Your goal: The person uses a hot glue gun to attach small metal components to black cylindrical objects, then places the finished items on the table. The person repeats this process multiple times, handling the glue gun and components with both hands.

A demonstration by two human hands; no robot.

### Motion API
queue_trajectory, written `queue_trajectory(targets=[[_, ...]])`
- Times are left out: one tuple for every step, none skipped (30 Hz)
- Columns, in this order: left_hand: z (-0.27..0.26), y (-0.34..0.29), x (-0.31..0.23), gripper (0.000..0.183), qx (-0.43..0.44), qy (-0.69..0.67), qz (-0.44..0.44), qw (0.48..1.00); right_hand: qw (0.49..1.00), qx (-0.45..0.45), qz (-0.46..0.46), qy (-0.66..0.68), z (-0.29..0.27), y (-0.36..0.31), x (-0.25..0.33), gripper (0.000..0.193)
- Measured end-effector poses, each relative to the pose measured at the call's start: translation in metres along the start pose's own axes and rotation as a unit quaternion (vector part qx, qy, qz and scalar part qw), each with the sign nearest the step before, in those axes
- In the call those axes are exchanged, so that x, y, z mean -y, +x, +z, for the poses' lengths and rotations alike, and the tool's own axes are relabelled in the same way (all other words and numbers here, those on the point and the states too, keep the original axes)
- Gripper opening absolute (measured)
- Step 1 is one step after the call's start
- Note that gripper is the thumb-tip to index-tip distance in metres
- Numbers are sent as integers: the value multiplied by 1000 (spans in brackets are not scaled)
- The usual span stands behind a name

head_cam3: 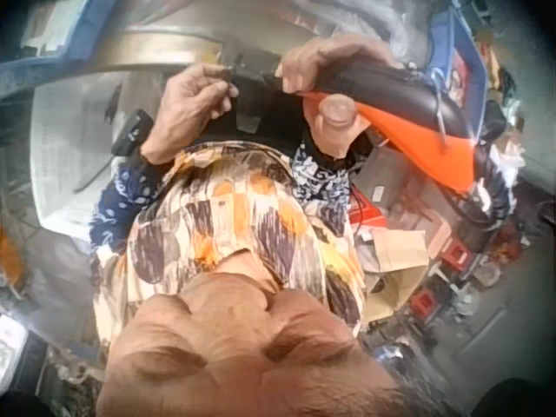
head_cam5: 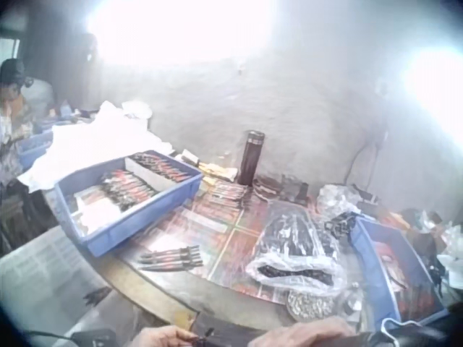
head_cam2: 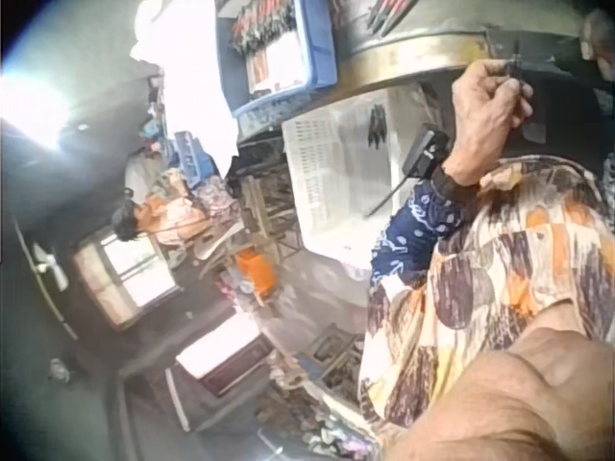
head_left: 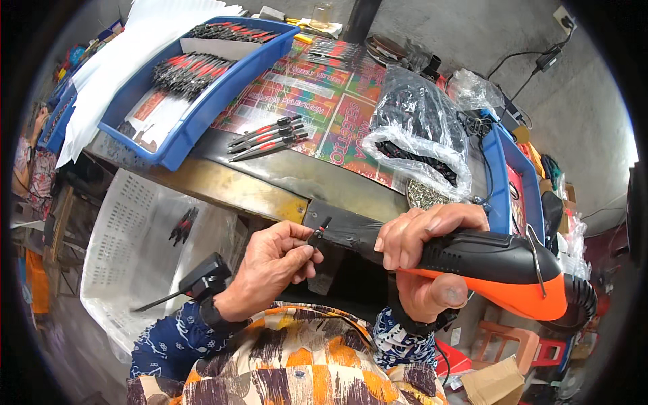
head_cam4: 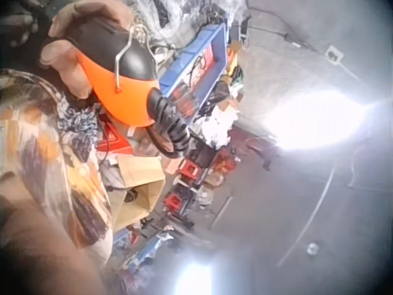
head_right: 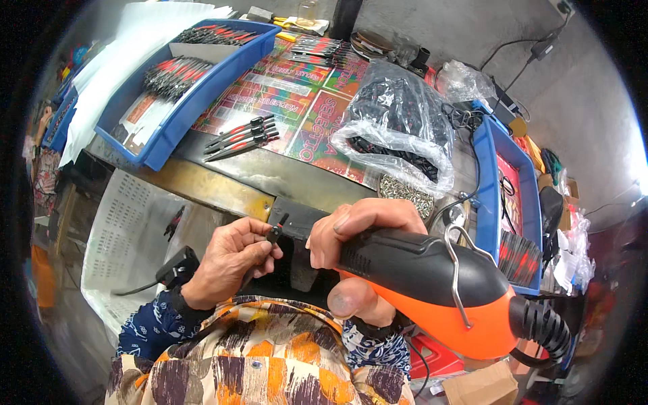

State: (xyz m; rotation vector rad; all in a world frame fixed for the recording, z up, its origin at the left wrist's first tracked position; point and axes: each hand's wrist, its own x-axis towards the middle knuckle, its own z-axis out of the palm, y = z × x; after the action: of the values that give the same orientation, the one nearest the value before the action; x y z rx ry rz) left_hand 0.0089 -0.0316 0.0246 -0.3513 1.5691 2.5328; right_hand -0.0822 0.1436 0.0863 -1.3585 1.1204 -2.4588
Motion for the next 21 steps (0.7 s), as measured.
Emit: queue_trajectory(targets=[[1, 1, 4, 18, -1, -39, -17, 999, 1000, -4, 5, 0, 2, -1, 0, 57], [3, 2, 8, 18, -7, -57, -29, 998, 1000, -7, 10, 1, 4, -2, -1, 57], [5, 2, 11, 18, -12, -75, -41, 996, 1000, -11, 17, 1, 6, -2, 0, 57], [6, 3, 13, 18, -18, -93, -53, 994, 1000, -9, 22, -3, 6, -3, -1, 57], [7, 4, 14, 19, -23, -104, -57, 993, 1000, -8, 27, -7, 7, -3, -1, 57], [8, 5, 16, 19, -32, -105, -61, 992, 999, -1, 29, -15, 7, -2, -1, 57], [10, 6, 17, 20, -41, -105, -65, 992, 999, 4, 31, -20, 7, -2, -2, 57], [10, 7, 17, 20, -45, -109, -61, 991, 999, 9, 33, -25, 7, -1, -3, 56], [11, 9, 18, 19, -49, -100, -57, 992, 999, 14, 35, -28, 7, 1, -4, 56], [11, 9, 19, 17, -52, -96, -64, 992, 999, 19, 35, -28, 8, 1, -6, 56], [10, 10, 20, 16, -51, -94, -65, 992, 999, 13, 41, -23, 10, 2, -7, 55], [10, 11, 21, 15, -45, -98, -57, 993, 999, 8, 44, -18, 12, 3, -8, 55], [12, 11, 24, 12, -50, -97, -53, 993, 999, -11, 40, -28, 16, 3, -9, 55], [12, 11, 26, 12, -53, -98, -53, 992, 995, -38, 54, -73, 18, 4, -11, 56], [12, 11, 27, 11, -55, -99, -52, 992, 986, -78, 59, -134, 24, 2, -12, 62], [12, 11, 28, 11, -57, -99, -52, 992, 973, -117, 73, -187, 28, 1, -13, 72], [12, 12, 29, 11, -53, -102, -55, 992, 971, -119, 63, -196, 30, 2, -14, 72], [12, 12, 30, 10, -50, -106, -57, 991, 971, -118, 62, -198, 31, 3, -15, 72], [12, 12, 30, 10, -44, -117, -54, 991, 972, -121, 67, -190, 31, 4, -16, 72], [13, 12, 31, 10, -52, -108, -58, 991, 972, -113, 63, -198, 31, 5, -17, 72], [14, 12, 31, 10, -57, -105, -57, 991, 972, -109, 65, -196, 30, 5, -17, 72]])
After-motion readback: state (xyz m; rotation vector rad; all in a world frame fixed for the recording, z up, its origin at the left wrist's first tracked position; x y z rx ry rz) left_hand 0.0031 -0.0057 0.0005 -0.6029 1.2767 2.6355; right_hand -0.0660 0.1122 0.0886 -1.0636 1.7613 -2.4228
